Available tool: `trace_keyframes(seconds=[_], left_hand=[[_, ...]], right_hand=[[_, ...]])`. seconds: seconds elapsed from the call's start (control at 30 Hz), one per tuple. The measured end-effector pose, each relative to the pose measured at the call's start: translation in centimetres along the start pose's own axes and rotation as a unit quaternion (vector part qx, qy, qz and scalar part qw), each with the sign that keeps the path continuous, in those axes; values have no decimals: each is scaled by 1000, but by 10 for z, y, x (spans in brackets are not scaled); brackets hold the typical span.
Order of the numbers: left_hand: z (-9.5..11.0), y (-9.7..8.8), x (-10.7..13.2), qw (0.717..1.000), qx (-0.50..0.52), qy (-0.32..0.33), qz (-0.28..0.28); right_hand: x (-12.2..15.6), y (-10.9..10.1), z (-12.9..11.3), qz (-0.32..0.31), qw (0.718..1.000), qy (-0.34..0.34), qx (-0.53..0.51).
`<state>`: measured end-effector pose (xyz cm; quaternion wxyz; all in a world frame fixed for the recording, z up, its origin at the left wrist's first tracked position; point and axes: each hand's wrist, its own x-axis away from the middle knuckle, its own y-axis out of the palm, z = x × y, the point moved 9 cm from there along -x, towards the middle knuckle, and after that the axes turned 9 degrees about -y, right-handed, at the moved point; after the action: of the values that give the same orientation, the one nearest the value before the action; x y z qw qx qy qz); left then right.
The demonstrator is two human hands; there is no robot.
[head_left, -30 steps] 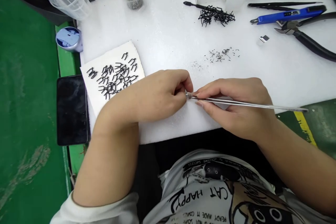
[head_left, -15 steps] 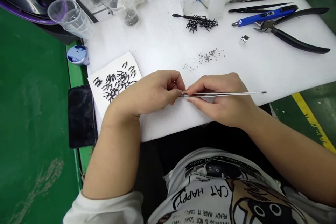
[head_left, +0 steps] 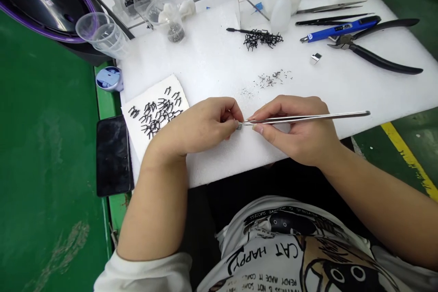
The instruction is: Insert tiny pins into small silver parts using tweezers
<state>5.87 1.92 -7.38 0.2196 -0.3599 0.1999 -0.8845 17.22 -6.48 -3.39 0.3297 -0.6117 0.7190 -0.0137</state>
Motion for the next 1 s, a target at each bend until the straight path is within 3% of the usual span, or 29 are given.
trace_keyframes(seconds=[0.07,0.17,0.23,0.27,0.3,0.33,0.4,0.53,0.67,0.87,1.0], left_hand=[[-2,-1,2,1000,9,-12,-3],[-7,-2,5,998,40,-49,-9],[-7,-5,7,998,38,-46,2],[-7,-7,8,998,39,-44,11],[-6,-10,9,998,41,-41,23],[-5,-13,10,998,42,-34,39],[-1,-21,13,995,52,-16,86],[16,-46,28,963,95,45,247],[28,-64,45,923,197,82,320],[35,-119,89,852,321,110,398],[44,-154,122,849,262,124,442]], right_hand=[[2,-8,-2,40,999,-17,-28],[8,-40,-5,130,988,-81,-34],[16,-68,-9,183,970,-143,78],[15,-67,-8,123,965,-155,169],[20,-83,-6,166,950,-165,207],[22,-90,-2,166,943,-171,234],[23,-89,6,117,938,-177,275],[20,-74,19,35,943,-147,298],[14,-66,27,4,949,-94,301],[17,-77,37,42,961,-64,266],[23,-90,42,102,966,-53,233]])
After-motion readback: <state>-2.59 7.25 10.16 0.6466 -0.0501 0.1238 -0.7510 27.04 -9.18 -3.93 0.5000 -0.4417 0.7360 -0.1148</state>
